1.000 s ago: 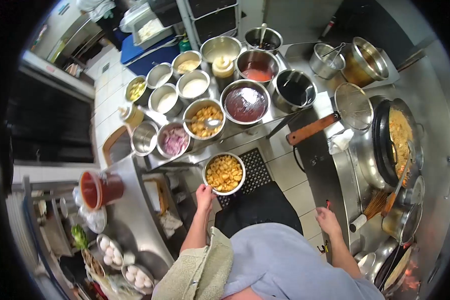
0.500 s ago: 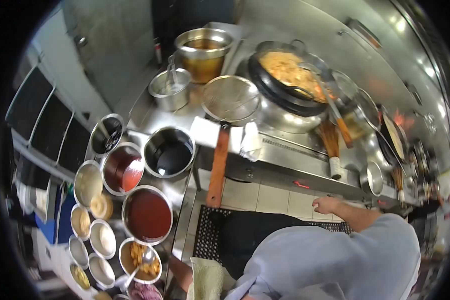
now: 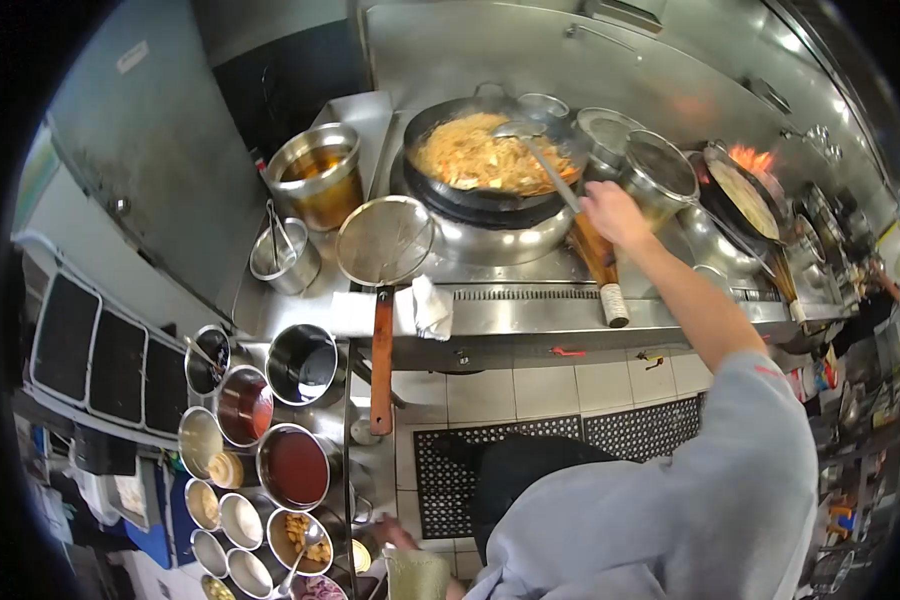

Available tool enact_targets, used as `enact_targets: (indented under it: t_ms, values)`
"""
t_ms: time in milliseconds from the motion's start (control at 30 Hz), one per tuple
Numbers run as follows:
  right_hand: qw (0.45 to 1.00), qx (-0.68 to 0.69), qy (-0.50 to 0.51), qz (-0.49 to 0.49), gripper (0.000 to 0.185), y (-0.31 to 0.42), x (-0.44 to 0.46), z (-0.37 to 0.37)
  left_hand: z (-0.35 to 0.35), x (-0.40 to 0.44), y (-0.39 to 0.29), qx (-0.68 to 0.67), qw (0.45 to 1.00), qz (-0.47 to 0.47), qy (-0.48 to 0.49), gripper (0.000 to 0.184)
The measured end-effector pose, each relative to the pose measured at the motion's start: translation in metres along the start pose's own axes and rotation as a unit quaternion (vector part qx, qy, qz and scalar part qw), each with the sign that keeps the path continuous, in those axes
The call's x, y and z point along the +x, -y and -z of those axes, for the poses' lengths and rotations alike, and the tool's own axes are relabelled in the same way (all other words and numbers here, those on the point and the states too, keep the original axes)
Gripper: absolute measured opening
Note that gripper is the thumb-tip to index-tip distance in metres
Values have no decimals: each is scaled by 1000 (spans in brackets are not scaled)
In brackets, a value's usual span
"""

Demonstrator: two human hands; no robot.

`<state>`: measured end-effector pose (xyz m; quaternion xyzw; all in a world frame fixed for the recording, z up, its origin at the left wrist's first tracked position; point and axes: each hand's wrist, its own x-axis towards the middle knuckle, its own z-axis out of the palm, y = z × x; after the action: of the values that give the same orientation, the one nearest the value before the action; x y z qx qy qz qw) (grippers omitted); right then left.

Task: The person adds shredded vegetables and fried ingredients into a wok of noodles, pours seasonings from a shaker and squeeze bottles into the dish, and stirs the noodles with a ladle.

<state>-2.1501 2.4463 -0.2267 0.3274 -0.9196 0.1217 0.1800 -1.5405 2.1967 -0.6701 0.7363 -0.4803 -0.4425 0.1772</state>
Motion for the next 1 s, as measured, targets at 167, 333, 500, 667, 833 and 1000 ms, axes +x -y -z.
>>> enact_targets:
  t_ms: [167, 333, 500, 667, 833, 1000]
  values:
    - [965, 16, 242, -98, 47, -29, 61, -62, -51, -143, -23, 28, 880, -194, 434, 24]
    - [914, 263, 259, -170, 19, -82, 74, -14, -36, -243, -213, 4, 840, -225, 493, 25]
    - [849, 405, 221, -259, 19, -106, 101, 2, -81, -259, -364, 51, 807, -523, 268, 27]
    - [837, 428, 252, -228, 24, -114, 150, -37, -153, -209, -429, 175, 803, -555, 128, 58]
    - [763, 510, 329, -223, 28, -90, 177, -65, -178, -191, -439, 248, 834, -451, 201, 70]
    - [773, 427, 446, -144, 40, -63, 174, -27, -196, -165, -435, 352, 800, -438, 212, 70]
